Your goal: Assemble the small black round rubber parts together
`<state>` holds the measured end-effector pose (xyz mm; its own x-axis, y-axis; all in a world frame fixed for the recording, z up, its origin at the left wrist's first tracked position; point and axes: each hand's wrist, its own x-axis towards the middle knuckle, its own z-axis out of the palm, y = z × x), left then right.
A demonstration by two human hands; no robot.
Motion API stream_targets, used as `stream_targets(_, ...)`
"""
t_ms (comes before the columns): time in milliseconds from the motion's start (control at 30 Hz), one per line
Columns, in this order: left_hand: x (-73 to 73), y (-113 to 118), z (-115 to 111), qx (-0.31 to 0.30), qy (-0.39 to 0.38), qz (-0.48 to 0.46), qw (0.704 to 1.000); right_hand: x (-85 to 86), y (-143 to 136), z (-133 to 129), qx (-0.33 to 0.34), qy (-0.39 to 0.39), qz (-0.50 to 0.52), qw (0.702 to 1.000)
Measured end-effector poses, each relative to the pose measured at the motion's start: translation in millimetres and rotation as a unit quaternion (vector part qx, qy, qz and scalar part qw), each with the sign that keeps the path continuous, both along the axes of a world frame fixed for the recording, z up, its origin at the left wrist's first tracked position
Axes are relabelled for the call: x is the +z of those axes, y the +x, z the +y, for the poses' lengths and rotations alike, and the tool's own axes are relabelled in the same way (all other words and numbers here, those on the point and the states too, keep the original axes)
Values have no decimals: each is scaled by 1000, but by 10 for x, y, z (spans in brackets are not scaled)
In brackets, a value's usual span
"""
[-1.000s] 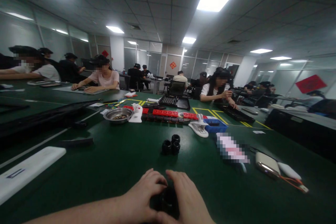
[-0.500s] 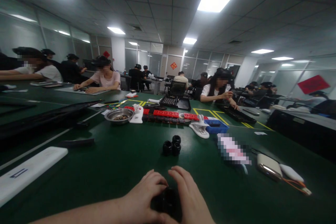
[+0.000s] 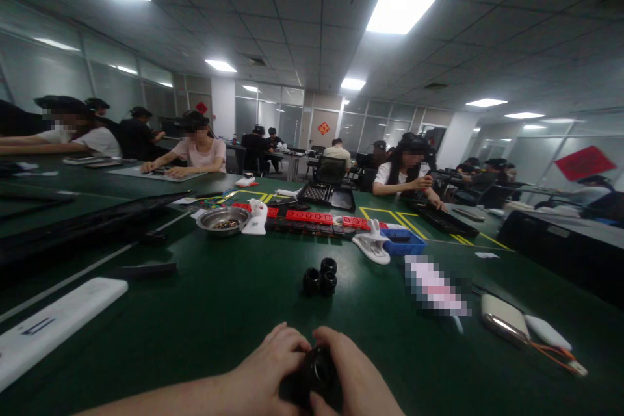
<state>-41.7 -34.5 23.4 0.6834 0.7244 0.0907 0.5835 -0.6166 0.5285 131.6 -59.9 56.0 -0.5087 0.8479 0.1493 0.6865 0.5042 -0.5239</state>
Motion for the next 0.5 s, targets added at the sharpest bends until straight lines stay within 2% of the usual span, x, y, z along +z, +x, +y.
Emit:
stream_targets(133, 3, -19, 7, 1, -5, -2, 1000, -40, 9, 12, 0, -2, 6, 1000)
stream_targets(300, 7, -30, 4, -6, -31, -1, 999, -329, 23, 83, -22, 123, 22, 992)
stream_targets(400, -33, -24, 4, 0, 2, -23, 1000, -390, -4, 75, -21, 110, 14, 994)
stream_targets(500, -26, -18, 3, 11, 1, -36, 999, -344, -48, 41, -3, 67, 35, 997)
